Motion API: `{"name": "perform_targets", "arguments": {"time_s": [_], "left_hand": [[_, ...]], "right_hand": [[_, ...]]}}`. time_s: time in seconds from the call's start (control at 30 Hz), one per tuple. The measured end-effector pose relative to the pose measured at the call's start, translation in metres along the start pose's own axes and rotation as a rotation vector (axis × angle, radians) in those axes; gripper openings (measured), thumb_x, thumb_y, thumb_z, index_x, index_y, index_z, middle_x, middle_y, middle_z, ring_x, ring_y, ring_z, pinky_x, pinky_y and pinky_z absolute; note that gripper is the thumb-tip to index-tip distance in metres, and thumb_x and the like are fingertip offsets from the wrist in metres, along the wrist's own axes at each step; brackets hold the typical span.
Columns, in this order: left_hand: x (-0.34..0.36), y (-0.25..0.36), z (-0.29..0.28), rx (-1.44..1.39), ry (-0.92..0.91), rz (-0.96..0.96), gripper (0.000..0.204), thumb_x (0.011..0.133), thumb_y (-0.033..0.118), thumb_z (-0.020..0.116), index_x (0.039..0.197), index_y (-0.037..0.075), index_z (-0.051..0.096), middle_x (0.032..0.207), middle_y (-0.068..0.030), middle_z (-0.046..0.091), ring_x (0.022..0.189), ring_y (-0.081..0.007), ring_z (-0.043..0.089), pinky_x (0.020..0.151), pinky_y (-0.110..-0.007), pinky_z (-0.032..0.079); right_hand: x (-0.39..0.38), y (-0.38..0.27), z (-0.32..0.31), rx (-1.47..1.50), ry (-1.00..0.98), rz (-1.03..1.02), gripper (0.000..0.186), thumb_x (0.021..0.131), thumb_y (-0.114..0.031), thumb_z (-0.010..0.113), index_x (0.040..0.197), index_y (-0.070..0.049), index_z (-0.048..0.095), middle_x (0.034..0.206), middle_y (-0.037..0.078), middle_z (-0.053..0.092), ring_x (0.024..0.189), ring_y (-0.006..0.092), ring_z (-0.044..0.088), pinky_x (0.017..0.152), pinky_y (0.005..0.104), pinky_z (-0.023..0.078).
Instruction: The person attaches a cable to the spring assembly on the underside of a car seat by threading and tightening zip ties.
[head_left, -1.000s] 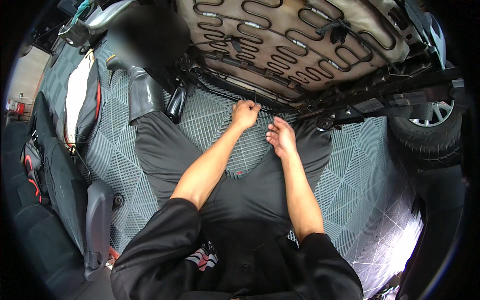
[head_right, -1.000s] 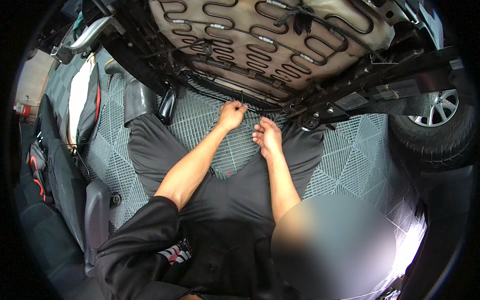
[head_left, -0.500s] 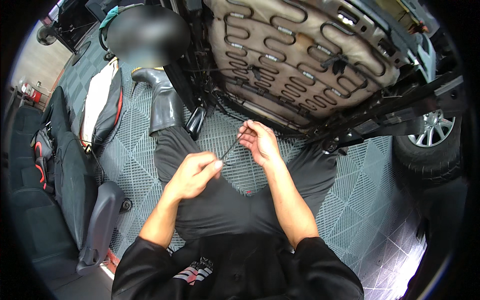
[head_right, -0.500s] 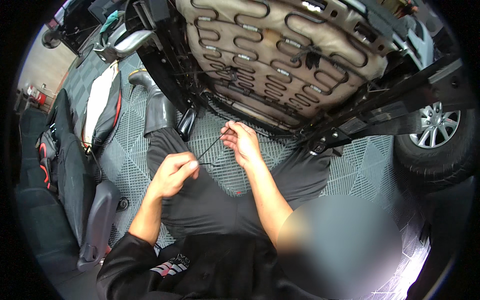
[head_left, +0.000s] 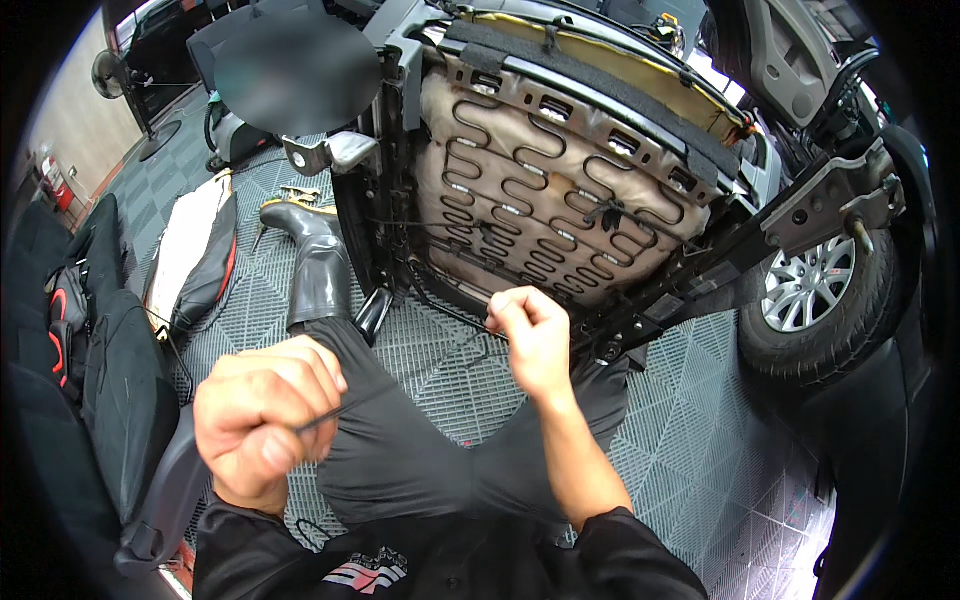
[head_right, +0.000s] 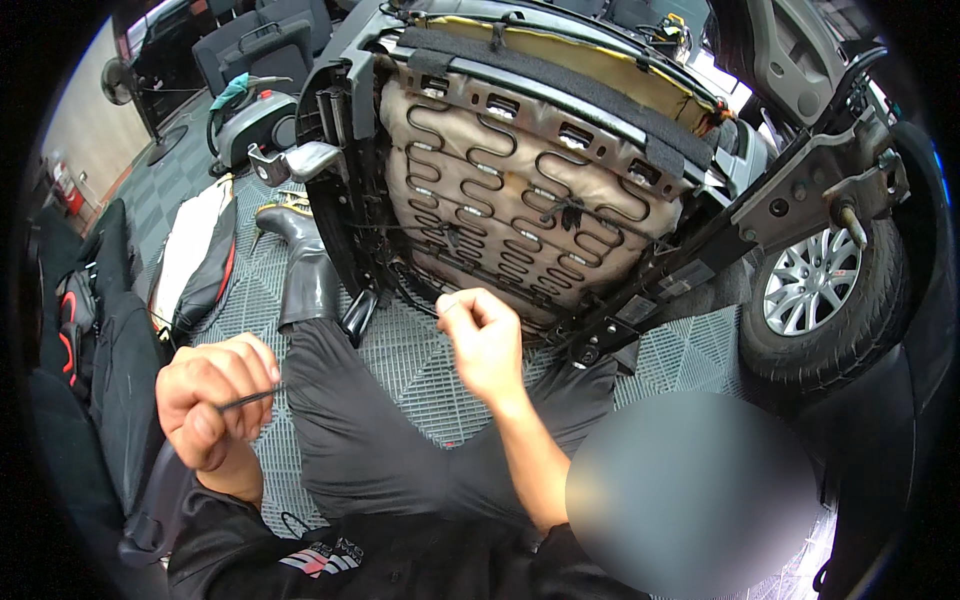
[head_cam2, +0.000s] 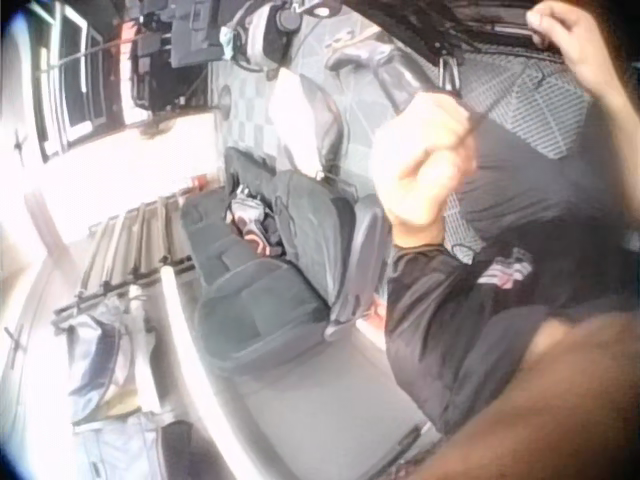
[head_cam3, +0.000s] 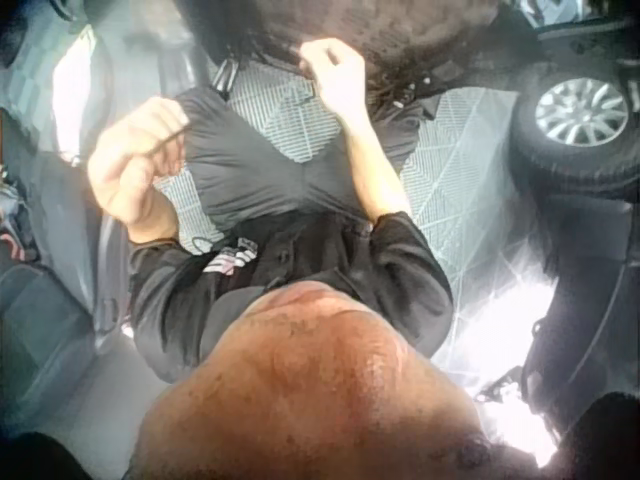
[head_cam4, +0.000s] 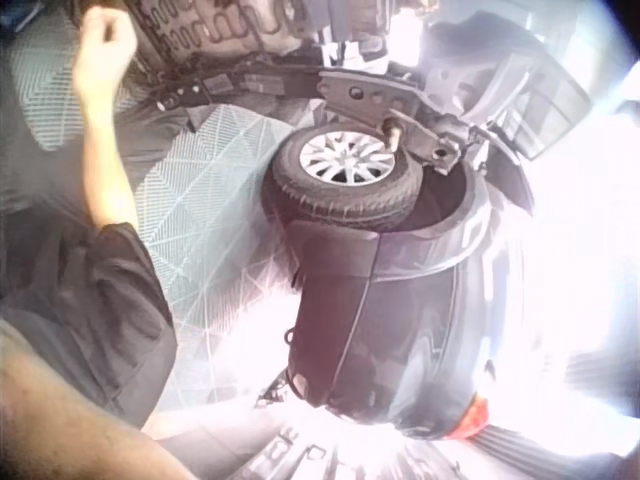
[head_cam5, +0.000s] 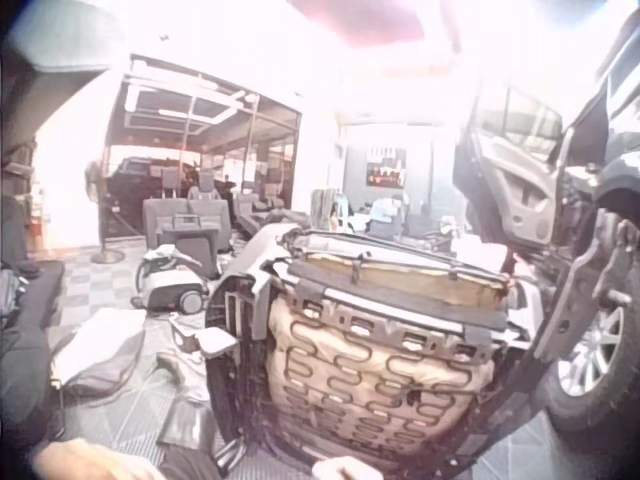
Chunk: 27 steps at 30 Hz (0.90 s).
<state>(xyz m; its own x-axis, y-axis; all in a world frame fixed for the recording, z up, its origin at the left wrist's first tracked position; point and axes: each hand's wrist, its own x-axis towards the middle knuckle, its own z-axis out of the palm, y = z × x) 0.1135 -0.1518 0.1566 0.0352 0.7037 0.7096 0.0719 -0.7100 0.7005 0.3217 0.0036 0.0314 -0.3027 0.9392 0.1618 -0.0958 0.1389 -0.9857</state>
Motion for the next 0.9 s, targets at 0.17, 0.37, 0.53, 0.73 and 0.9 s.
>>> {"name": "perform_targets", "arguments": {"time_s": [0.17, 0.37, 0.53, 0.73, 0.9], "left_hand": [[0.034, 0.003, -0.008, 0.141, -0.280, 0.234, 0.030, 0.089, 0.025, 0.070, 0.072, 0.002, 0.060, 0.064, -0.0066, 0.062, 0.052, -0.0200, 0.057, 0.063, -0.036, 0.050], [0.122, 0.000, -0.037, 0.349, -0.182, 0.001, 0.038, 0.098, 0.032, 0.053, 0.073, 0.003, 0.050, 0.070, -0.0082, 0.055, 0.061, -0.0138, 0.048, 0.067, -0.032, 0.043], [0.224, -0.049, -0.016, 0.769, -0.271, 0.109, 0.034, 0.101, 0.029, 0.057, 0.098, -0.003, 0.065, 0.088, -0.0035, 0.065, 0.085, -0.0119, 0.058, 0.079, -0.029, 0.048], [0.305, -0.133, 0.028, 1.237, -0.206, 0.101, 0.043, 0.093, 0.038, 0.065, 0.107, -0.002, 0.072, 0.101, -0.0218, 0.071, 0.094, -0.0335, 0.070, 0.087, -0.039, 0.053], [0.312, -0.138, 0.030, 0.940, -0.149, 0.020, 0.040, 0.094, 0.037, 0.065, 0.106, 0.000, 0.073, 0.100, -0.0131, 0.073, 0.096, -0.0271, 0.068, 0.088, -0.037, 0.051]], "right_hand": [[-0.024, -0.082, 0.026, -0.072, -0.397, -0.601, 0.046, 0.088, -0.022, 0.074, 0.126, 0.000, 0.061, 0.111, 0.014, 0.068, 0.107, 0.0281, 0.065, 0.094, 0.0390, 0.050], [-0.032, -0.159, 0.005, 0.173, -0.411, -0.264, 0.016, 0.100, -0.014, 0.063, 0.099, 0.002, 0.066, 0.079, 0.001, 0.064, 0.068, 0.0072, 0.056, 0.063, 0.0239, 0.048], [-0.021, -0.169, -0.036, 0.413, -0.306, -0.370, 0.020, 0.102, -0.016, 0.059, 0.098, 0.003, 0.064, 0.071, 0.000, 0.058, 0.055, 0.0032, 0.044, 0.050, 0.0200, 0.038], [-0.050, -0.174, -0.062, 0.365, -0.139, -0.384, 0.025, 0.097, -0.019, 0.066, 0.101, 0.005, 0.062, 0.081, 0.009, 0.066, 0.056, 0.0066, 0.050, 0.052, 0.0212, 0.042], [-0.054, -0.164, -0.085, 0.371, -0.096, -0.400, 0.026, 0.096, -0.019, 0.067, 0.103, 0.005, 0.062, 0.084, 0.011, 0.067, 0.055, 0.0078, 0.050, 0.051, 0.0226, 0.043]]}}
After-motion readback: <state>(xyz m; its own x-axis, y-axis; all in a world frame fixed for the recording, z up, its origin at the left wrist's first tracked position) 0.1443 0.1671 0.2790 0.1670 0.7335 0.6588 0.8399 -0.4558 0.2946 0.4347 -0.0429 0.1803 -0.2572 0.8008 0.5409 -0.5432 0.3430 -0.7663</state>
